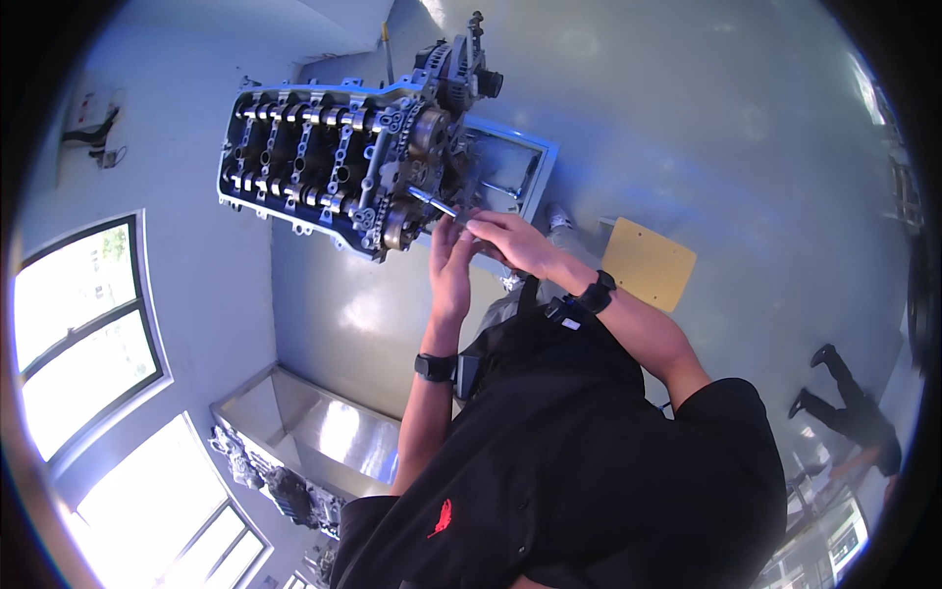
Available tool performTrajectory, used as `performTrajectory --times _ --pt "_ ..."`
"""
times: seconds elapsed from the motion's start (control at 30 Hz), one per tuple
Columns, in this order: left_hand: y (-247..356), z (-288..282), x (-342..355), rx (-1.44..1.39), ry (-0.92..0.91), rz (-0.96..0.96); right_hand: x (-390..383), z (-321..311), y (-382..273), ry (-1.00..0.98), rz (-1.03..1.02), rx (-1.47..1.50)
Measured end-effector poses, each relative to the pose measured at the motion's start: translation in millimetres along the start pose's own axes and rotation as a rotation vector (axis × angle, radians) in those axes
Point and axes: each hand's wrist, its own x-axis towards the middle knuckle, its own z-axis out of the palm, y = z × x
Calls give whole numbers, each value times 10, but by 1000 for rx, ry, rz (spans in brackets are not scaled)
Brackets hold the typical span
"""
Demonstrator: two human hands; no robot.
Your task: The person uses a ratchet wrench to tighten bolts on a disassembled engine block mounted on a stand. They walk to a nearby table to select a socket, return to the engine, and continue tightening bolts in different locations.
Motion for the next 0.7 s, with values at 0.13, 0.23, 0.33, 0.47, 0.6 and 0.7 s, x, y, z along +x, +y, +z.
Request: performTrajectory --times 0.13,0.23,0.33,0.47,0.6,0.7 --pt "7 108 41 -9 107 -2 90 -207 -72 -116 147 24" --pt "-17 129 35 18 237 -30 187 -352 -124 -276 342 231" --pt "-21 226 25 34 312 -17 253 -428 -192 -394 515 415" --pt "-69 261 10 48 415 3 282 -393 -223 -429 562 435" --pt "-133 284 19 107 376 67 360 -409 -160 -364 383 -1" --pt "-138 297 24 82 412 87 261 -294 -306 -124 -175 -921"
